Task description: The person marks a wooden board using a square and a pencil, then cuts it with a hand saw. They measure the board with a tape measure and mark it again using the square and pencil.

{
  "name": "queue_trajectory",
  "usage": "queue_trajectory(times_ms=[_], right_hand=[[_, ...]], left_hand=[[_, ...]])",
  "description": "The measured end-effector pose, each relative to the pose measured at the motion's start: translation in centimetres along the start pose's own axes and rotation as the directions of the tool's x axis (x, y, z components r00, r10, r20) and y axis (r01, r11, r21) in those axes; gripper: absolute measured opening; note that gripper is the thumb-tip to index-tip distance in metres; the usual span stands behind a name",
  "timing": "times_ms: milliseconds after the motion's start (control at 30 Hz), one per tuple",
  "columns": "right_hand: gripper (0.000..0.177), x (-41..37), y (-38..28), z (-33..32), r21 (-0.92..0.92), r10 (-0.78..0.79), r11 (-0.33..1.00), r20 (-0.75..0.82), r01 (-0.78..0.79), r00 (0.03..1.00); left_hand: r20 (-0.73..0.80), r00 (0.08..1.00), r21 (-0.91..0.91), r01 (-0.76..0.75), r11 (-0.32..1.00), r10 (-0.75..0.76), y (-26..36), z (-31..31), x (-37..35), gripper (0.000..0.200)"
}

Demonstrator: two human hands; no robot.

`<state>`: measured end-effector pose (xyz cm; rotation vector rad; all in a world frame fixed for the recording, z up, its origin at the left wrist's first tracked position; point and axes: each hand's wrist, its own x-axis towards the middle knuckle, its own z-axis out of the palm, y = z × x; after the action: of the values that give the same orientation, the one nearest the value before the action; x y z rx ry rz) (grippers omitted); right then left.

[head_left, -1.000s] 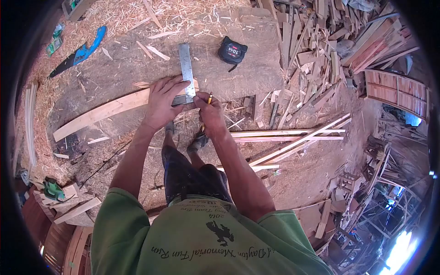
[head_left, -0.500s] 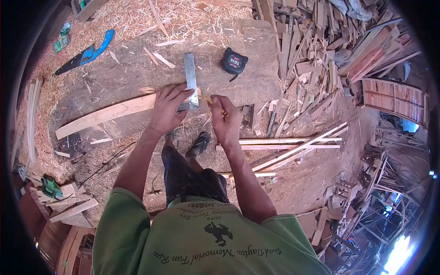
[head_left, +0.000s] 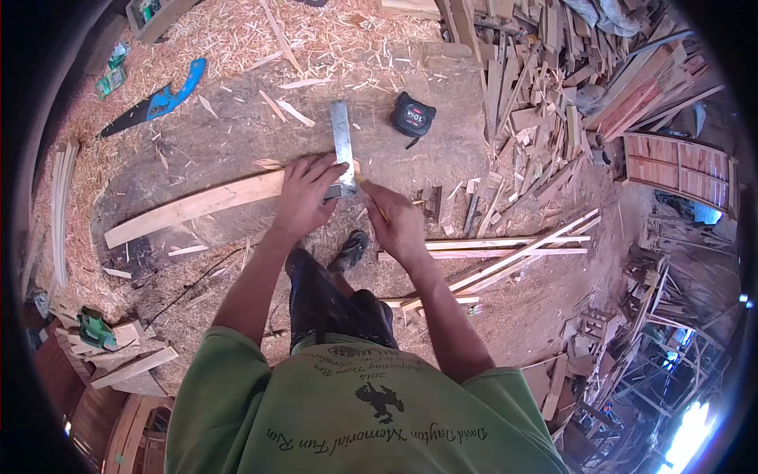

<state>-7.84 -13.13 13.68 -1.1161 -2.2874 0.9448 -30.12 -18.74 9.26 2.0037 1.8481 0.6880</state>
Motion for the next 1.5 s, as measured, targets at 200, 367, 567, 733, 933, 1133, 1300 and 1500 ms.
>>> queue_trajectory(times_ms=[200,367,567,733,933,1133,1300,1500], right_hand=[[0.037,-2.1,0.9,-1.7,-0.045,0.105,0.994,0.119,-0.1,0.987],[0.043,1.9,1.9,1.7,-0.109,0.001,0.994,0.023,0.002,1.0],[0.054,2.4,1.6,4.4,-0.284,0.009,0.959,0.034,0.001,0.999],[0.056,3.4,1.3,5.2,-0.375,-0.022,0.927,0.018,0.027,1.0],[0.036,6.7,2.3,3.6,-0.338,-0.019,0.939,0.157,0.072,0.987],[0.023,12.1,1.7,2.9,-0.354,0.066,0.935,0.244,0.025,0.968],[0.022,12.5,1.3,2.7,-0.438,0.139,0.899,0.25,-0.016,0.958],[0.025,13.0,1.7,2.7,-0.401,0.124,0.916,0.256,-0.012,0.959]], left_hand=[[-0.148,0.986,-0.04,-0.079,0.996,0.072,-1.0,2.0,-0.4,0.068],[-0.102,0.992,-0.055,-0.075,0.996,0.07,-1.7,2.0,-0.7,0.066],[-0.268,0.961,-0.097,0.042,0.994,-0.067,0.4,-3.4,-2.6,0.062],[-0.31,0.836,-0.54,0.238,0.808,-0.453,-2.7,-6.4,-5.5,0.046],[-0.088,0.678,-0.744,0.442,0.501,-0.729,-6.7,-12.1,-8.4,0.045],[0.036,0.62,-0.664,0.601,0.445,-0.784,-12.1,-12.0,-8.4,0.047],[0.043,0.58,-0.52,0.708,0.477,-0.814,-11.9,-12.5,-8.2,0.039],[0.005,0.567,-0.539,0.695,0.475,-0.824,-11.3,-13.6,-7.9,0.038]])
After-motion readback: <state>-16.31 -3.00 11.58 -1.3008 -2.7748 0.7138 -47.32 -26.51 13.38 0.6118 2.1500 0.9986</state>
